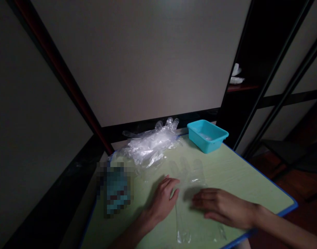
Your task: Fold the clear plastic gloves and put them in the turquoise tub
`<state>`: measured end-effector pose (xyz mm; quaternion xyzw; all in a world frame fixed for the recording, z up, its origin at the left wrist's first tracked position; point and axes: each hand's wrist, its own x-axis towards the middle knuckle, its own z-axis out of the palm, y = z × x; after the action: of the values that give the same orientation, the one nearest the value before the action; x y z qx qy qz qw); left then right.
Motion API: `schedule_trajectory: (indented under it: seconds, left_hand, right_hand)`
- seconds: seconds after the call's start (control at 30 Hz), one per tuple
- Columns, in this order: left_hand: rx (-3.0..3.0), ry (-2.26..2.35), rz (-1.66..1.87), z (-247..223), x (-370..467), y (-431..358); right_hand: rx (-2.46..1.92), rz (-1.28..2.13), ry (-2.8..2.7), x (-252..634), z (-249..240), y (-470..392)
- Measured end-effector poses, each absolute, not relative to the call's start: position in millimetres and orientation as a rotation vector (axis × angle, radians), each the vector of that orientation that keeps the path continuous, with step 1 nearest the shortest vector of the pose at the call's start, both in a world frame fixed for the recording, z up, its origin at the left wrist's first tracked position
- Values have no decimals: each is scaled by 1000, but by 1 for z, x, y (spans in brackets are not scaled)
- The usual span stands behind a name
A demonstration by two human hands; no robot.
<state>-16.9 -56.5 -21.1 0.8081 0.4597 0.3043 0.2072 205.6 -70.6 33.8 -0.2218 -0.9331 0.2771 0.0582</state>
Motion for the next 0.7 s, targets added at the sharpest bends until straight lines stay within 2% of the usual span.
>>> schedule_trajectory:
  seconds: [0.17,0.3,0.47,0.57,0.7]
  left_hand:
    - [1662,1141,1075,-33,-18,-43]
    - [1388,984,1004,-35,-19,-37]
    - [1271,1001,962,-38,-22,-32]
    - [1249,949,969,-30,-25,-30]
    - [1258,842,903,-18,-27,-25]
  right_hand:
    - [-1004,974,-2358,230,10,-48]
    - [-1046,1124,-2143,232,-14,-43]
    - [-1046,1150,-2111,232,-24,-43]
    - [-970,983,-2249,238,-11,-46]
    - [-741,546,-2721,245,7,-61]
